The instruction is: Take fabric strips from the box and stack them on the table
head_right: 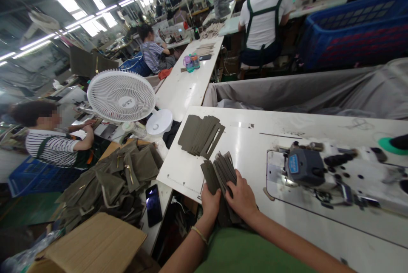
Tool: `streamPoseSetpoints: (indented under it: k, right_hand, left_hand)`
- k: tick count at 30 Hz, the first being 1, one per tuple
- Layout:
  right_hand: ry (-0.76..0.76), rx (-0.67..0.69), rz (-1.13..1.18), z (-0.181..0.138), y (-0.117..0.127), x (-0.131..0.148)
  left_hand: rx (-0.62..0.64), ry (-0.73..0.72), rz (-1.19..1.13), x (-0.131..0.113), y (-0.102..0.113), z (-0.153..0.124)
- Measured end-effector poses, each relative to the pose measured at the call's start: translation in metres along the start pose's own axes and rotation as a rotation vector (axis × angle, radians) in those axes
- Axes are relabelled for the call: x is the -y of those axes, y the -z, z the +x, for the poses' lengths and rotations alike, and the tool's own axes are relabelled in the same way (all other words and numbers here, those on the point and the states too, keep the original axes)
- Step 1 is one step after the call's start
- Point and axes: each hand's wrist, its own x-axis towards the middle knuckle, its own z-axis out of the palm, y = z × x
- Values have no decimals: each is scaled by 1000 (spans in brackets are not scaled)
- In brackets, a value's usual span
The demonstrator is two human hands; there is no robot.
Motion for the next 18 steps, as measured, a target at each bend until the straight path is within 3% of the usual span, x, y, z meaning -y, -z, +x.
streamPoseSetpoints:
  k: [18]
  right_hand:
    - [11,53,47,1,5,0]
  left_hand:
    - [38,-3,-97,3,4,1]
